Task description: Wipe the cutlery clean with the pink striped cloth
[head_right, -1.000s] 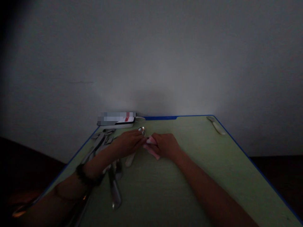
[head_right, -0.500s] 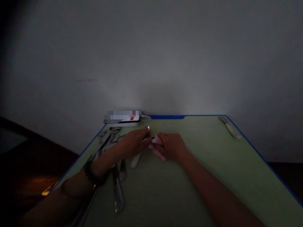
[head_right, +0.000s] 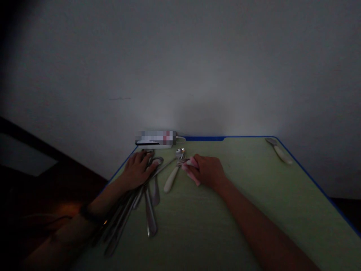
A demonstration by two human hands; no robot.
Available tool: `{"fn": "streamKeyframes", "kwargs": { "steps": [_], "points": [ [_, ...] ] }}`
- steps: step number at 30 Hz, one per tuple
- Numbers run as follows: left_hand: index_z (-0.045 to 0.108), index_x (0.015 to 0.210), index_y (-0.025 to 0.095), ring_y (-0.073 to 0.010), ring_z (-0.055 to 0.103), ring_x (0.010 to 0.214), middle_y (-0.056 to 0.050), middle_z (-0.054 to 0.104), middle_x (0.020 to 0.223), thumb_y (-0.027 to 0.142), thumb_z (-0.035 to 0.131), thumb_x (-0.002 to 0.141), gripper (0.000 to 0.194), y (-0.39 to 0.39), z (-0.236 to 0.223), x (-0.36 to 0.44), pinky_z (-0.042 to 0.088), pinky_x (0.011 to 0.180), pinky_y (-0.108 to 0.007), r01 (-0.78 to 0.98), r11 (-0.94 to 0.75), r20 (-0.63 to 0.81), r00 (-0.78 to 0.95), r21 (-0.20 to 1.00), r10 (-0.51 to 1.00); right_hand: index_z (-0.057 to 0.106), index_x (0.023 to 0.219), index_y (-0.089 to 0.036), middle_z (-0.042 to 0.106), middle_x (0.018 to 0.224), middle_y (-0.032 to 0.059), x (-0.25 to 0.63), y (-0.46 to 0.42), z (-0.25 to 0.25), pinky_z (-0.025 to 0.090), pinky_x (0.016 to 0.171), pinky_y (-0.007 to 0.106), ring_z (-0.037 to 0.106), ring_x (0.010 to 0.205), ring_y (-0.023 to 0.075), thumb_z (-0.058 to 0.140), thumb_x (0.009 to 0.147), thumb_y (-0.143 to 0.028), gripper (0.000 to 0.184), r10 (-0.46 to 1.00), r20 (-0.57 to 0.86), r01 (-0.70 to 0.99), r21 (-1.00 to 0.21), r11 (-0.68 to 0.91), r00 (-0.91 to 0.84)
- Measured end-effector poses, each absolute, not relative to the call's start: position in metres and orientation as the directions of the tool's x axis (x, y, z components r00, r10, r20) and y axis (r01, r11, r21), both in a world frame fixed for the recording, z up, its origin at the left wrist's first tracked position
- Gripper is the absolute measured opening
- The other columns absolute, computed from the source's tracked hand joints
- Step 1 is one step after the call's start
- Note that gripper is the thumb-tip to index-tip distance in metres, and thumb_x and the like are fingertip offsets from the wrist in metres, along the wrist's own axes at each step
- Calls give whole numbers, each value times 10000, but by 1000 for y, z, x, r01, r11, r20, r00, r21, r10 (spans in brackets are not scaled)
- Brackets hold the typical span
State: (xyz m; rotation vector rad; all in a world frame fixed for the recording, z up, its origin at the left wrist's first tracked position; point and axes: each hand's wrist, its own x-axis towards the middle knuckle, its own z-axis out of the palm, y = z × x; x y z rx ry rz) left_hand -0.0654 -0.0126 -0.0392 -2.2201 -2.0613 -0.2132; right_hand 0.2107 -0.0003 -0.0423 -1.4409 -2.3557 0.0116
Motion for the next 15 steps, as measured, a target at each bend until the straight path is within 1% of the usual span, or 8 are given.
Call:
{"fn": "streamKeyframes", "kwargs": {
  "steps": [4, 8, 12, 15],
  "points": [
    [342, 1334, 237, -373, 138, 1325, -107, 201, 1466, 601, 265, 844, 615, -16, -44, -50, 225, 980, -570, 995, -86, 106, 81, 44, 991, 540, 795, -200, 652, 706, 29, 208, -3, -41, 232, 515, 256, 572, 605, 145, 274, 833, -636, 513, 872, 301, 865, -212, 455, -386],
    [335, 1337, 265, -403, 123, 1322, -76, 153, 1488, 605, 254, 843, 605, -17, -42, -36, 213, 965, -613, 990, -126, 91, 119, 69, 989, 534, 795, -198, 651, 700, 27, 207, -4, -42, 218, 505, 258, 564, 586, 143, 267, 833, -635, 513, 870, 309, 868, -202, 454, -384],
    [362, 1324, 245, -404, 160, 1311, -99, 207, 1469, 584, 281, 848, 590, -16, -38, -27, 194, 966, -631, 989, -126, 108, 117, 77, 987, 530, 778, -194, 648, 696, 30, 208, -4, -41, 219, 504, 259, 562, 584, 144, 268, 841, -619, 503, 869, 316, 870, -194, 453, -382],
    [377, 1314, 198, -372, 233, 1286, -149, 310, 1407, 513, 378, 842, 568, -15, -30, -20, 150, 999, -616, 984, -166, 218, 147, 69, 965, 534, 788, -196, 651, 713, 30, 209, -3, -41, 233, 511, 255, 568, 603, 147, 278, 845, -607, 488, 870, 303, 867, -197, 457, -389]
  ]
}}
